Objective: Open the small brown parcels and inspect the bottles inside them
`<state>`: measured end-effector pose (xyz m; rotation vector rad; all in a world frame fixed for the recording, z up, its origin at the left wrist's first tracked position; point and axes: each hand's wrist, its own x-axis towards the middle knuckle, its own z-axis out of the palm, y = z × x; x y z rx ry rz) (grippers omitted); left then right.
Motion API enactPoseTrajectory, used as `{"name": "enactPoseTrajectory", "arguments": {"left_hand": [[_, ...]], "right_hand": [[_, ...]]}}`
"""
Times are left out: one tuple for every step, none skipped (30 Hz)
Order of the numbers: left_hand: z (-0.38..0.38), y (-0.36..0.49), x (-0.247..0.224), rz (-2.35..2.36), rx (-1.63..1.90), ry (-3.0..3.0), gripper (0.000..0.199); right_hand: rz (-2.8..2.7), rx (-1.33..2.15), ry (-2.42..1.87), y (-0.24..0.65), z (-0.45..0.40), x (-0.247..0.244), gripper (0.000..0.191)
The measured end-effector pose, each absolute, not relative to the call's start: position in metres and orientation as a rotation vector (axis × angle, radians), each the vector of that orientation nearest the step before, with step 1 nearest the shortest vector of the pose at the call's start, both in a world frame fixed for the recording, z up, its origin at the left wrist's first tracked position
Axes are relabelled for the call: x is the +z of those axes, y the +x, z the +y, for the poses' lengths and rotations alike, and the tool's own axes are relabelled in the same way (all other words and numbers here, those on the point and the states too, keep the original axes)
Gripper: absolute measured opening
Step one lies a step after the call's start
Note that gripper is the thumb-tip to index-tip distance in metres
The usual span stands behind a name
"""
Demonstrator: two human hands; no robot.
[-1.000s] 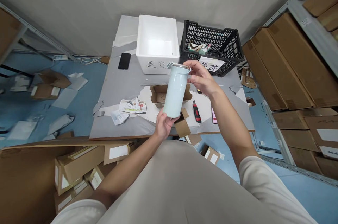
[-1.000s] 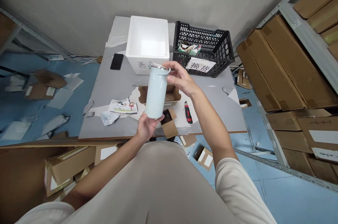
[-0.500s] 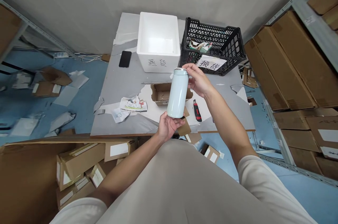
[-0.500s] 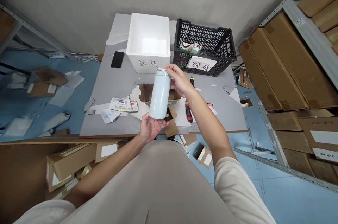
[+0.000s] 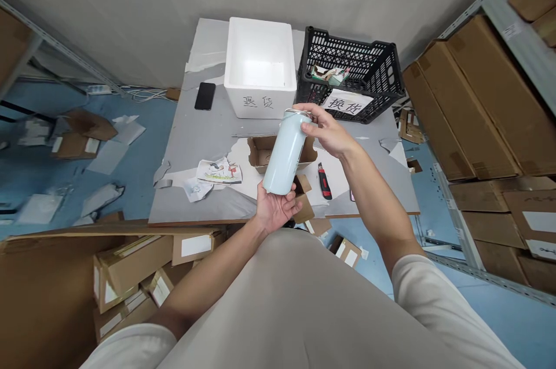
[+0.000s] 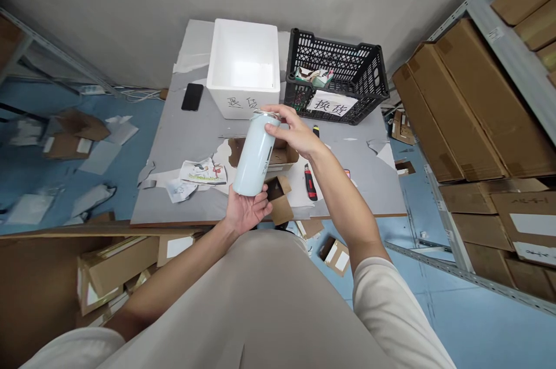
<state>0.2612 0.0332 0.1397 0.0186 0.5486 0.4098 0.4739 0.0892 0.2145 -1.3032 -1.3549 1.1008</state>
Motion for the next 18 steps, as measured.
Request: {"name": "enactPoseTrajectory", "arguments": {"left_hand": [[0.033,0.261,0.14,0.544,0.393,0.018,0.062],[0.033,0.26,0.14,0.542,0.377,0.02,0.063],[0.032,0.261,0.14,0.543,0.363,0.025,0.063],[0.032,0.261,0.139,0.544,0.351,0.032,0.064],[0.031,0.262,0.139,0.545,0.342,0.039,0.065],[0.031,0.263,0.138,0.544,0.333,0.049,0.065],[0.031,0.264,0.138,0.542,0.325,0.064,0.066],[0.031,0.265,0.137,0.541,0.317,0.086,0.067],[0.033,0.265,0.135,0.544,0.309,0.118,0.068],[0.035,0.264,0.132,0.555,0.304,0.166,0.069],[0.038,0.261,0.129,0.577,0.309,0.234,0.071],[0.041,0.256,0.124,0.615,0.335,0.324,0.073],[0.044,0.25,0.117,0.668,0.392,0.441,0.073],[0.046,0.242,0.11,0.735,0.476,0.585,0.072],[0.048,0.233,0.101,0.812,0.569,0.752,0.069],[0.048,0.224,0.092,0.892,0.65,0.935,0.066],[0.047,0.217,0.082,0.963,0.692,1.123,0.065],[0.044,0.211,0.073,1.012,0.687,1.306,0.07]], "right_hand": [[-1.324,1.12,-1.29,0.474,0.089,0.214,0.048],[-1.275,1.153,-1.27,0.473,0.088,0.213,0.047],[-1.223,1.191,-1.249,0.473,0.087,0.212,0.047],[-1.184,1.219,-1.237,0.471,0.087,0.21,0.047],[-1.154,1.236,-1.228,0.47,0.087,0.208,0.047],[-1.133,1.24,-1.222,0.469,0.087,0.206,0.048],[-1.121,1.236,-1.219,0.468,0.088,0.204,0.049],[-1.119,1.225,-1.219,0.468,0.089,0.203,0.05],[-1.127,1.206,-1.22,0.468,0.09,0.204,0.05],[-1.145,1.175,-1.222,0.47,0.09,0.205,0.051],[-1.171,1.13,-1.225,0.474,0.09,0.208,0.051],[-1.204,1.068,-1.229,0.478,0.088,0.212,0.051],[-1.242,0.984,-1.235,0.484,0.085,0.216,0.052],[-1.288,0.881,-1.243,0.491,0.079,0.22,0.052],[-1.339,0.765,-1.255,0.497,0.071,0.222,0.052],[-1.392,0.642,-1.275,0.503,0.061,0.223,0.052],[-1.442,0.524,-1.303,0.506,0.049,0.221,0.052],[-1.487,0.419,-1.337,0.508,0.037,0.216,0.052]]}}
